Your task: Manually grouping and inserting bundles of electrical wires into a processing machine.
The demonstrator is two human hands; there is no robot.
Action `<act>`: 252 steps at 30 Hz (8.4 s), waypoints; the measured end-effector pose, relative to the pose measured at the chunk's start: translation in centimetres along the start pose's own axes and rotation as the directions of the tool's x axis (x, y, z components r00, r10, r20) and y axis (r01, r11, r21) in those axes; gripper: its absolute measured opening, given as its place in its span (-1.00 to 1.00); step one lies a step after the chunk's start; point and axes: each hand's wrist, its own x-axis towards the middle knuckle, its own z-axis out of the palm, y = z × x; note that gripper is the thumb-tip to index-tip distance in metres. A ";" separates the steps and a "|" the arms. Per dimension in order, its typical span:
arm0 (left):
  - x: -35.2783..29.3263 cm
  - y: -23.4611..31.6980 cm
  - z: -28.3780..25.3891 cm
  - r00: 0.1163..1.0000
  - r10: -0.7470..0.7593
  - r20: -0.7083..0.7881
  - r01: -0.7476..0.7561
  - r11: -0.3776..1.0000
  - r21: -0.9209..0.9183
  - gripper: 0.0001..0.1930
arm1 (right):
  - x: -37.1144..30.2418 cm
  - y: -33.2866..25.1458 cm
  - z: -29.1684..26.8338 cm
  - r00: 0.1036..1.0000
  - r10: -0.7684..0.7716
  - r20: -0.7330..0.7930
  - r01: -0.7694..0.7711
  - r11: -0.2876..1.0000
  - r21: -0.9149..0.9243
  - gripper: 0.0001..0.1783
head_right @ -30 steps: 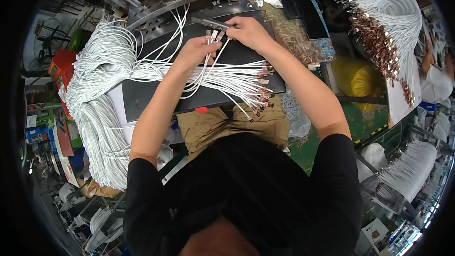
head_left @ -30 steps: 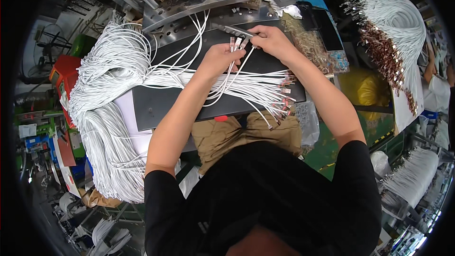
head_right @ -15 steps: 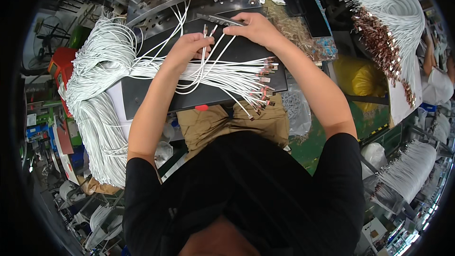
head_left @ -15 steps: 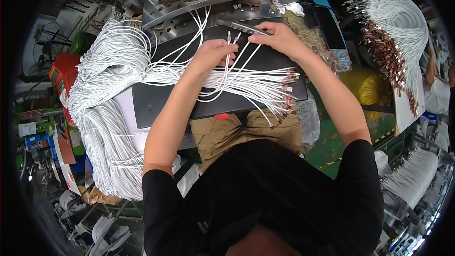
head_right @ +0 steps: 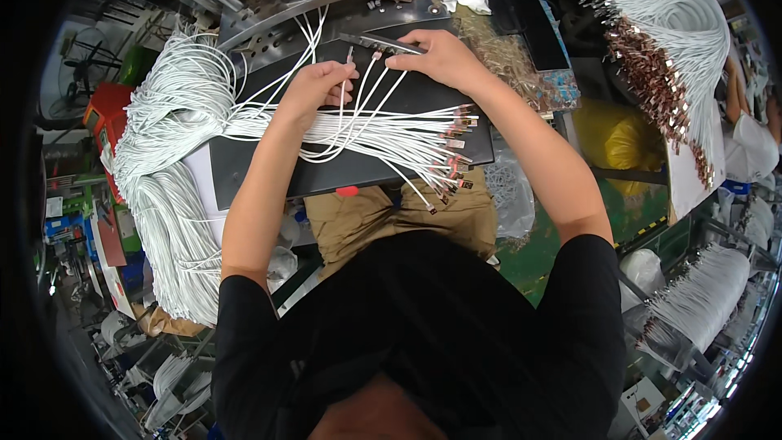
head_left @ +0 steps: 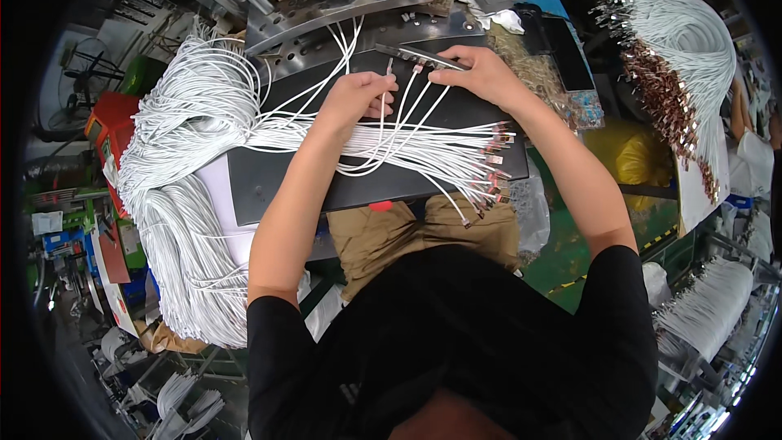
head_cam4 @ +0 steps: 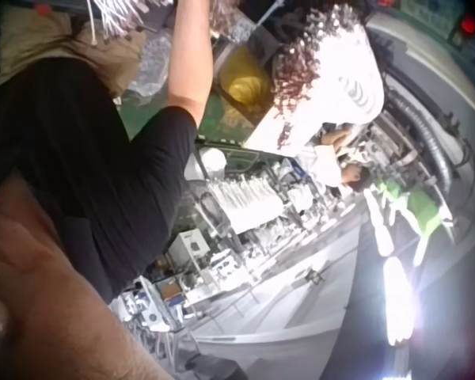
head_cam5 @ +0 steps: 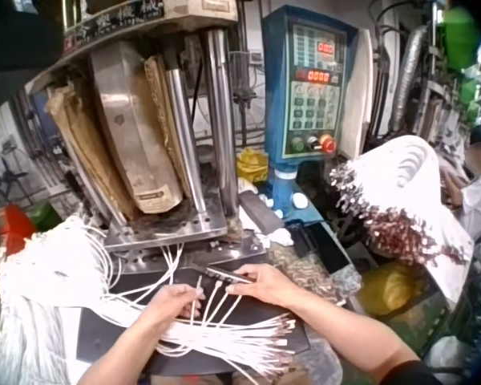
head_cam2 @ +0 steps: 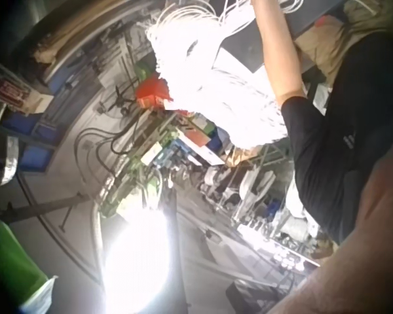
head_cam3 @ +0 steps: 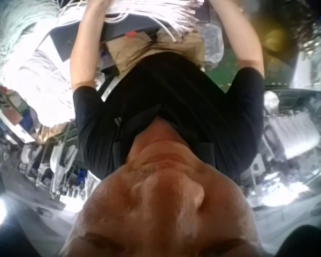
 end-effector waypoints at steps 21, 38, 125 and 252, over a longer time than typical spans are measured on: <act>-1.7 2.4 -0.2 0.964 0.237 -0.124 -0.078 0.692 0.717 -0.67 | 0.0 -0.6 0.1 0.915 -0.402 0.025 0.326 0.702 -0.633 -0.65; 6.4 0.3 -5.5 0.982 0.062 -0.180 -0.106 0.964 -0.244 -0.71 | 6.6 -2.0 1.6 0.756 -0.641 -0.134 0.387 0.603 -0.698 -0.65; 9.7 1.4 -8.4 0.389 0.920 -0.055 0.097 0.018 0.995 -0.51 | 16.2 -3.5 6.1 0.817 -0.570 -0.083 0.130 0.323 -0.937 -0.57; -6.9 1.0 -8.5 0.922 0.364 -0.130 -0.179 0.699 0.692 -0.72 | -1.8 -4.3 2.8 0.861 -0.508 0.023 0.310 0.488 -0.816 -0.67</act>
